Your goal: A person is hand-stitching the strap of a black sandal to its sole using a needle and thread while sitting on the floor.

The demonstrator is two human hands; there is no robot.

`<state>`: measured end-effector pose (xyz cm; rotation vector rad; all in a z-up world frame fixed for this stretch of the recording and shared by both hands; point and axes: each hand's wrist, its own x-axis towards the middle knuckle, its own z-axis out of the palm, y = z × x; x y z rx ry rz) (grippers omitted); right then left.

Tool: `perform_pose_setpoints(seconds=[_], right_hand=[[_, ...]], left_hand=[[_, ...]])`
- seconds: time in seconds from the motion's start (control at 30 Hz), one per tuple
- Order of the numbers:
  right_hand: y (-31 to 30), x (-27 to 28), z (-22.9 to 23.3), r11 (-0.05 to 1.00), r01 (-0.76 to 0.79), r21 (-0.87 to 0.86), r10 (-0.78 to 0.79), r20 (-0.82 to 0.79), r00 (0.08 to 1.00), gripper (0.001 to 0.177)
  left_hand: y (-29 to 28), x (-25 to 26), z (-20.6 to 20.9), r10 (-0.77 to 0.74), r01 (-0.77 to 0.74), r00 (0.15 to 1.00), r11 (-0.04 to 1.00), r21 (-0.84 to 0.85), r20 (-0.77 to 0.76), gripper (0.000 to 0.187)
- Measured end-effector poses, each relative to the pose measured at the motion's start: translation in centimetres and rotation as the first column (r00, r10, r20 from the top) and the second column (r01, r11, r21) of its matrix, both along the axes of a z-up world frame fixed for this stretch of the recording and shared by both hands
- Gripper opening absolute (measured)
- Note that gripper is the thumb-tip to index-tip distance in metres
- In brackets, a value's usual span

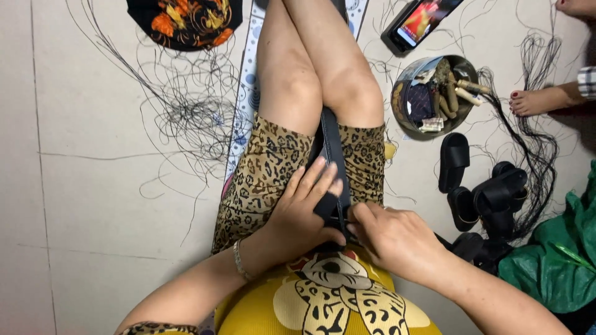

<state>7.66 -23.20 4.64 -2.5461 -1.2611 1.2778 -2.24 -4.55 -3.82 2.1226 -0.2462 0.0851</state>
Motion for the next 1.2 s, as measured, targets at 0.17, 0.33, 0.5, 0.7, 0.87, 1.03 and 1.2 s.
perform_pose_setpoints(seconds=[0.17,0.33,0.5,0.7,0.87,1.03,1.2], right_hand=[[-0.1,0.6,1.4,0.971,0.106,0.212,-0.114,0.025,0.993,0.015],[-0.9,-0.2,1.0,0.971,0.045,0.236,-0.068,0.089,0.994,0.026],[-1.1,-0.3,0.3,0.965,0.098,0.245,-0.112,0.046,0.993,0.017],[-1.2,-0.7,0.9,0.905,0.142,0.401,-0.204,0.116,0.972,0.027],[-3.9,1.4,3.3,0.998,-0.056,0.001,0.056,0.093,0.994,0.059],[-7.7,3.1,2.8,0.911,0.412,-0.030,-0.413,-0.079,0.907,0.044],[-7.5,-2.4,-4.7,0.405,0.910,0.084,-0.558,-0.766,0.319,0.017]], left_hand=[[2.6,1.0,3.7,-0.065,0.060,0.990,0.997,0.043,0.129,0.007],[3.7,1.4,5.3,-0.239,0.162,0.954,0.920,-0.357,-0.183,0.005],[3.3,1.0,4.8,-0.549,-0.256,0.742,0.300,-0.919,-0.386,0.010],[1.1,-0.8,2.4,-0.286,0.239,0.874,0.957,-0.167,-0.393,0.018],[0.9,0.1,2.8,-0.280,0.278,0.959,0.959,-0.051,-0.046,0.024],[1.0,0.3,3.6,-0.151,0.049,0.900,0.967,-0.249,-0.408,0.022],[0.4,0.5,3.3,-0.206,0.208,0.841,0.977,-0.054,-0.500,0.045]])
